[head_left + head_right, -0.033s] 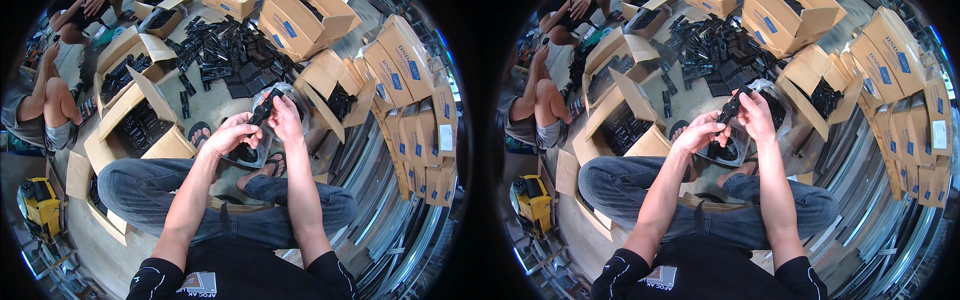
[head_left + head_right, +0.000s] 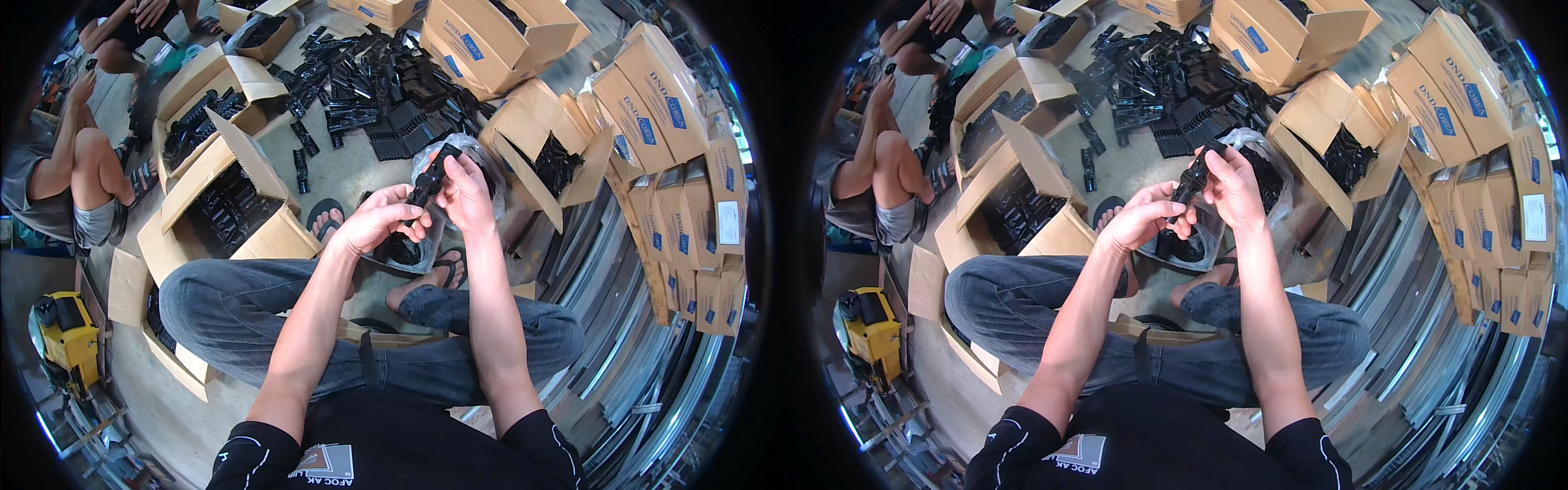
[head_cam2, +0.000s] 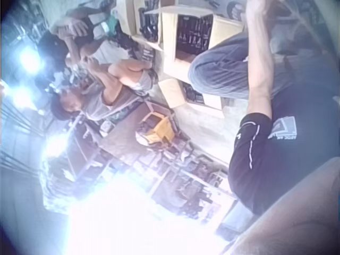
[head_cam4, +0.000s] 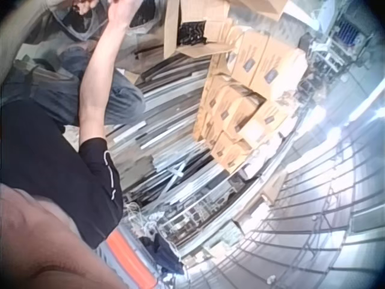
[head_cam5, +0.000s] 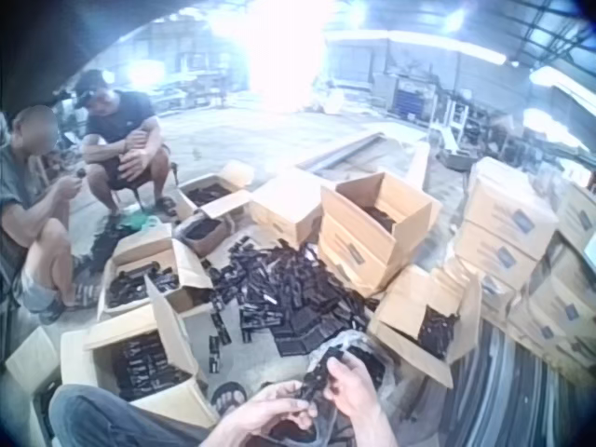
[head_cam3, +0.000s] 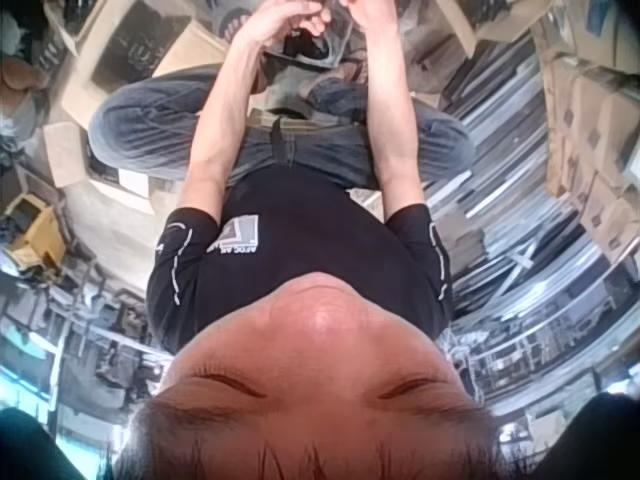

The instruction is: The person sits on the floor and assembles small black metal components by hand, taking pieces from a plastic bag and boxes, and fitting them together.

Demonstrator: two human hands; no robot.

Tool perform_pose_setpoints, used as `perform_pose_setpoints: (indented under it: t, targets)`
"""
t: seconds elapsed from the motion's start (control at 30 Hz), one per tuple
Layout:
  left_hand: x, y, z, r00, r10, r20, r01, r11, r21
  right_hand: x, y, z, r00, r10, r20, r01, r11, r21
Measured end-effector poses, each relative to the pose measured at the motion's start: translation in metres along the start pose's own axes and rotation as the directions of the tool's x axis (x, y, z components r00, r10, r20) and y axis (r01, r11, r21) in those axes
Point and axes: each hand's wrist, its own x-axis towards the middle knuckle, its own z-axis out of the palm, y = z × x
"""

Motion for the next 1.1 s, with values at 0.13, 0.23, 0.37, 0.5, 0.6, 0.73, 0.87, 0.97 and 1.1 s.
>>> perform_pose_setpoints:
  t: [0.13, 0.23, 0.37, 0.5, 0.6, 0.73, 0.87, 0.97, 1.1]
  targets:
    - [0.001, 0.000, -0.001, 1.000, -0.023, -0.016, 0.025, 0.994, 0.110, 0.002, 0.004, 0.001, 1.000, -0.009, -0.023, 0.008, 0.999, -0.049]
    - [0.001, 0.000, -0.004, 1.000, -0.013, -0.019, 0.016, 0.985, 0.171, 0.003, 0.004, 0.004, 0.998, -0.006, -0.061, 0.000, 0.996, -0.088]
    - [0.002, 0.001, -0.003, 1.000, -0.026, -0.010, 0.027, 0.982, 0.188, 0.002, -0.001, 0.009, 0.998, 0.004, -0.067, -0.016, 0.984, -0.178]
    - [0.004, 0.004, 0.003, 0.997, -0.013, -0.075, 0.022, 0.992, 0.122, -0.002, -0.011, 0.032, 0.997, 0.016, -0.075, -0.038, 0.954, -0.297]
    - [0.006, 0.001, -0.002, 0.995, 0.018, -0.103, -0.011, 0.997, 0.076, -0.003, -0.012, 0.035, 0.996, 0.051, -0.069, -0.071, 0.938, -0.340]
    - [0.009, -0.004, -0.004, 0.986, 0.091, -0.143, -0.075, 0.991, 0.110, -0.002, -0.011, 0.035, 0.987, -0.005, -0.159, -0.068, 0.892, -0.447]
    - [0.009, -0.003, -0.009, 0.959, 0.151, -0.241, -0.144, 0.988, 0.047, -0.003, -0.014, 0.038, 0.991, 0.012, -0.132, -0.076, 0.864, -0.497]
    - [0.010, -0.003, -0.012, 0.950, 0.183, -0.253, -0.183, 0.983, 0.022, -0.003, -0.009, 0.040, 0.992, 0.048, -0.114, -0.094, 0.891, -0.445]
    - [0.011, -0.005, -0.007, 0.923, 0.213, -0.319, -0.201, 0.977, 0.073, -0.002, -0.003, 0.037, 0.993, 0.012, -0.117, -0.070, 0.860, -0.506]
